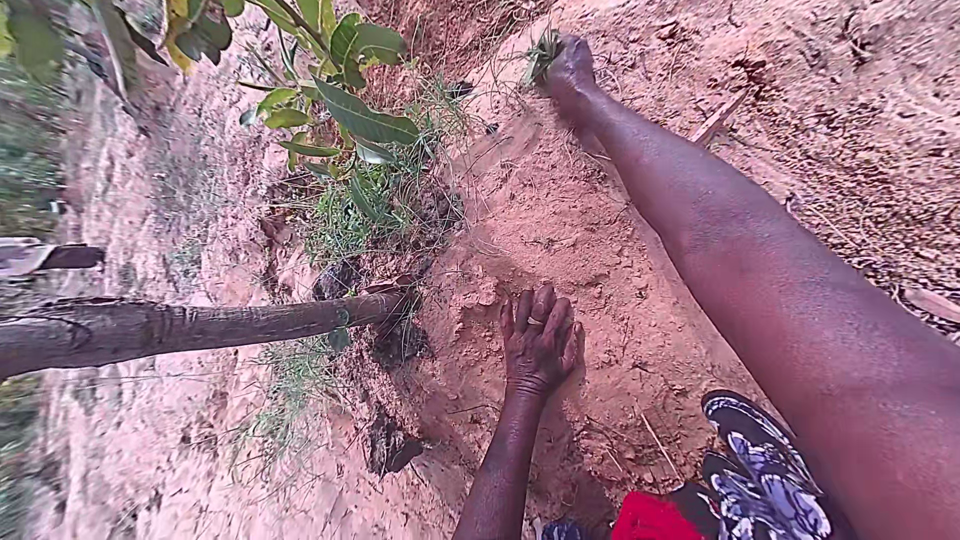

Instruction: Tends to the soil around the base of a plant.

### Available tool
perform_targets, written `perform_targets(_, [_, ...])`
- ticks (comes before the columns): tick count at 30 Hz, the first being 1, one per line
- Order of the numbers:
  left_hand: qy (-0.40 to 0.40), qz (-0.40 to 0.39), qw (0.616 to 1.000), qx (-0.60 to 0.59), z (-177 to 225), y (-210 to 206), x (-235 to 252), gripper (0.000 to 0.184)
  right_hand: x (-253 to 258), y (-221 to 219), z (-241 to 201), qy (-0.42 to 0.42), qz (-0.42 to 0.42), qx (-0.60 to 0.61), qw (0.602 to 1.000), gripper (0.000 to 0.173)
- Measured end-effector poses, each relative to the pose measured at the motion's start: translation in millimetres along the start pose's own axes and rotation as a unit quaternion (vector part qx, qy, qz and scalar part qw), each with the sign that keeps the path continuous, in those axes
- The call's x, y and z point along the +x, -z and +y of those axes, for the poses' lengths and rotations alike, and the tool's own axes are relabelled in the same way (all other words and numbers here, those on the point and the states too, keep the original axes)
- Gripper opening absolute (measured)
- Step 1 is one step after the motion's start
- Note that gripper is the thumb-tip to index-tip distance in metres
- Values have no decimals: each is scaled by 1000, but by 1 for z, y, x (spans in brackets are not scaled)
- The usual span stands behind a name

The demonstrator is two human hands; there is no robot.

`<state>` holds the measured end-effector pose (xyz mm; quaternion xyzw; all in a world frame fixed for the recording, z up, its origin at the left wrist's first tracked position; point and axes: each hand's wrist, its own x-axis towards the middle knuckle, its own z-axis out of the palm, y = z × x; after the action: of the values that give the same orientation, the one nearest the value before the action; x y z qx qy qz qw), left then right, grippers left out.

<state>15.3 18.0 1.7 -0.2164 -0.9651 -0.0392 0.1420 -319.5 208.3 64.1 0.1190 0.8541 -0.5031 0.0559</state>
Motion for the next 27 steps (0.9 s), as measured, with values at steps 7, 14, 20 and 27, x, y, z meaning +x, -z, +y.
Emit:
perform_targets(7, [4,-1,1000,-8,1,-2,-1,44,14,-44,32,116,83,261,955,27])
perform_targets(14, [1,-2,1000,-5,1,-2,0,44,10,-36,-7,140,100,197,965,33])
perform_targets(20, [3,-2,1000,-10,1,1,1,43,30,-56,-18,-17,108,569,815,21])
perform_targets(27, [11,-19,1000,-21,3,4,1,43,5,-70,-29,-25,84,436,896,24])
